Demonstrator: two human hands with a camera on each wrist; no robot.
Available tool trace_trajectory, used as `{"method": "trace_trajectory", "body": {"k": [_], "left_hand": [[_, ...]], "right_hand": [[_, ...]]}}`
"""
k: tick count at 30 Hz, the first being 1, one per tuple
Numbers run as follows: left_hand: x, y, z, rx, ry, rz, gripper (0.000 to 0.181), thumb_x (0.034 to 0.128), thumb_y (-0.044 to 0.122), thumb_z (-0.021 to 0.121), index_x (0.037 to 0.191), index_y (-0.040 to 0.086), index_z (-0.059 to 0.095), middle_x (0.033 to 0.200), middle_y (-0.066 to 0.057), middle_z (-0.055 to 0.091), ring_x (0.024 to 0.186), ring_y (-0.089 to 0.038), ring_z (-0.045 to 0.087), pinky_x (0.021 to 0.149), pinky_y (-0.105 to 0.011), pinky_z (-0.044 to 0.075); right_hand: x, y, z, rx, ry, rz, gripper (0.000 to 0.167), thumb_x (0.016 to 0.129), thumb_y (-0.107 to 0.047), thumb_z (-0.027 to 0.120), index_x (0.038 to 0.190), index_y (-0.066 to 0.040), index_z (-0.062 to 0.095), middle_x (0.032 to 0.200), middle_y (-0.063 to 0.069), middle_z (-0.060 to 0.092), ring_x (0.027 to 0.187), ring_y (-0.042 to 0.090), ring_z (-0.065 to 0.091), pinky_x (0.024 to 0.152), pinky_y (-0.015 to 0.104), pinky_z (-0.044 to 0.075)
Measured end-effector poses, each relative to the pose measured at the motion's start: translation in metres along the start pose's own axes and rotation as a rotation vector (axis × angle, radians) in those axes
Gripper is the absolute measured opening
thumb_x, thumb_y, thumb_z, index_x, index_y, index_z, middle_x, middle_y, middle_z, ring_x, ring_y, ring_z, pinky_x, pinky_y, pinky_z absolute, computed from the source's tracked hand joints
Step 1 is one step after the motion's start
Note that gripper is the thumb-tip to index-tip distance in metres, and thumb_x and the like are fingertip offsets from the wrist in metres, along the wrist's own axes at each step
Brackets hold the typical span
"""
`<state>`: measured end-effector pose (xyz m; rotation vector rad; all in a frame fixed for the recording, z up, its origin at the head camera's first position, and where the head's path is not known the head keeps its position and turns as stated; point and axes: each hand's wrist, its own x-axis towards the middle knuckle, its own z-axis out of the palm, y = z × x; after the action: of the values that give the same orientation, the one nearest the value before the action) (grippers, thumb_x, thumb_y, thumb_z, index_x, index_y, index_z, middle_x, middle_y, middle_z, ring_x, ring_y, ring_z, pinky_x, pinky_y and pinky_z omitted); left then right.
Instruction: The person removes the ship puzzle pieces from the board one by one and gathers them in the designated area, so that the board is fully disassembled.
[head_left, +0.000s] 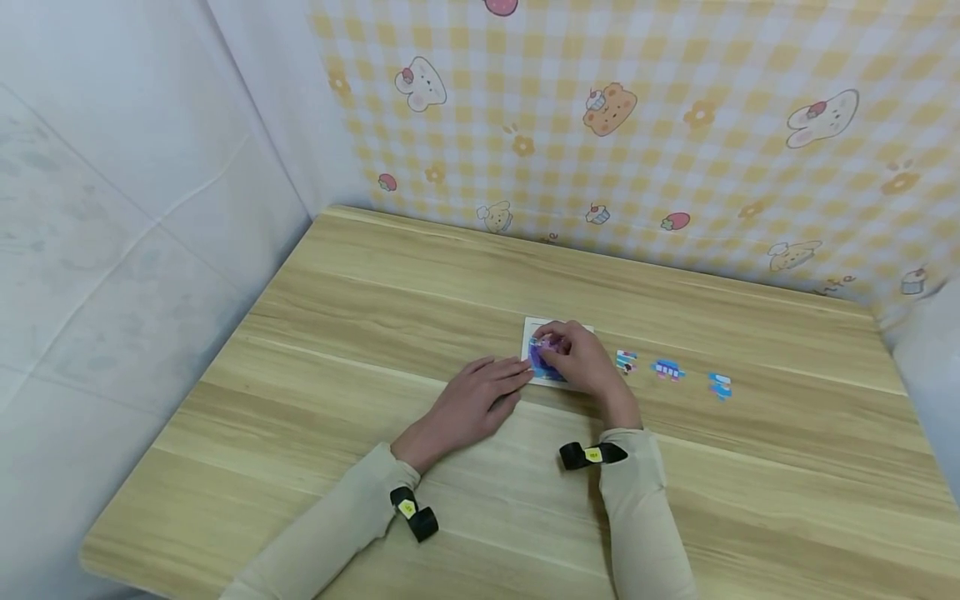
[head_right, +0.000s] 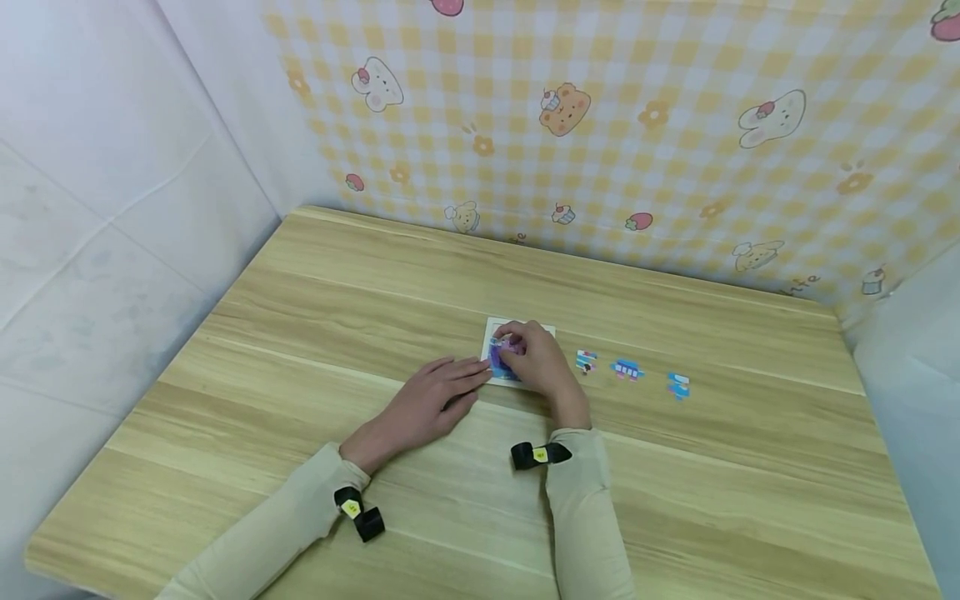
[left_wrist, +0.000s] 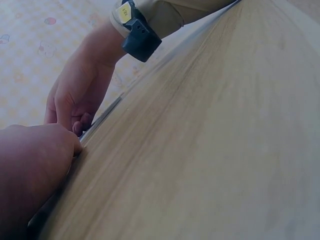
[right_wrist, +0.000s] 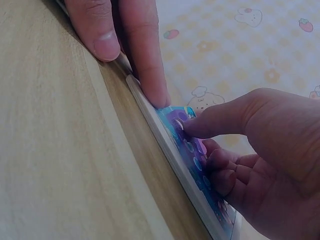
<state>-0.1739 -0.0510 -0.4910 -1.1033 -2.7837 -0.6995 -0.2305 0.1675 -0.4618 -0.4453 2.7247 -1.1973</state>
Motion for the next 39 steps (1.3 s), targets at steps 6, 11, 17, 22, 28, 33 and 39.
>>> {"method": "trace_trajectory", "body": {"k": [6,11,17,22,28,33,39], "left_hand": [[-0.001,0.001,0.0,0.0,-0.002,0.001,0.04,0.1041,0.026,0.051,0.143,0.016,0.055,0.148,0.003,0.05,0.141,-0.013,0.04,0.119,-0.04,0.025],[-0.001,0.002,0.0,-0.008,0.0,-0.003,0.04,0.104,0.026,0.051,0.143,0.016,0.055,0.148,0.003,0.05,0.141,-0.013,0.04,0.119,-0.04,0.025],[-0.002,0.003,0.0,-0.025,0.004,-0.013,0.04,0.1038,0.025,0.052,0.143,0.015,0.055,0.148,0.002,0.05,0.14,-0.014,0.041,0.118,-0.041,0.025],[-0.002,0.005,0.001,-0.028,-0.003,-0.018,0.04,0.1041,0.026,0.051,0.143,0.016,0.055,0.149,0.003,0.05,0.141,-0.014,0.041,0.119,-0.04,0.025],[-0.002,0.006,0.002,-0.035,0.001,-0.022,0.04,0.1043,0.026,0.051,0.143,0.016,0.055,0.149,0.003,0.05,0.141,-0.014,0.041,0.119,-0.04,0.025],[-0.002,0.006,0.002,-0.034,0.014,-0.017,0.04,0.1041,0.026,0.051,0.142,0.016,0.056,0.148,0.003,0.051,0.14,-0.014,0.041,0.118,-0.039,0.025],[-0.003,0.008,0.001,-0.031,0.0,-0.026,0.04,0.1045,0.027,0.05,0.143,0.017,0.055,0.148,0.003,0.05,0.141,-0.013,0.04,0.119,-0.039,0.024]], "right_hand": [[0.0,0.001,-0.001,0.018,-0.015,-0.016,0.017,0.094,-0.009,0.066,0.111,-0.01,0.069,0.093,0.009,0.064,0.076,0.021,0.053,0.067,0.033,0.044],[0.001,0.002,-0.002,0.04,-0.023,-0.024,0.016,0.095,-0.009,0.065,0.11,-0.011,0.069,0.088,0.006,0.065,0.073,0.019,0.053,0.066,0.032,0.044],[0.0,0.006,-0.002,0.088,-0.016,-0.024,0.016,0.093,-0.009,0.068,0.109,-0.009,0.071,0.085,0.006,0.065,0.072,0.018,0.053,0.065,0.031,0.044],[-0.002,0.011,-0.002,0.171,-0.019,-0.007,0.015,0.093,-0.01,0.069,0.108,-0.008,0.072,0.085,0.005,0.064,0.072,0.018,0.055,0.065,0.028,0.045],[-0.003,0.013,-0.002,0.222,-0.027,0.002,0.014,0.093,-0.01,0.069,0.107,-0.009,0.072,0.084,0.005,0.064,0.071,0.019,0.054,0.063,0.026,0.044],[-0.004,0.012,-0.003,0.234,-0.025,0.014,0.012,0.093,-0.01,0.069,0.105,-0.009,0.072,0.084,0.005,0.063,0.07,0.019,0.052,0.062,0.025,0.043],[-0.006,0.01,-0.004,0.255,-0.032,0.01,0.013,0.093,-0.007,0.068,0.106,-0.007,0.072,0.087,0.008,0.064,0.072,0.02,0.051,0.063,0.025,0.043]]}}
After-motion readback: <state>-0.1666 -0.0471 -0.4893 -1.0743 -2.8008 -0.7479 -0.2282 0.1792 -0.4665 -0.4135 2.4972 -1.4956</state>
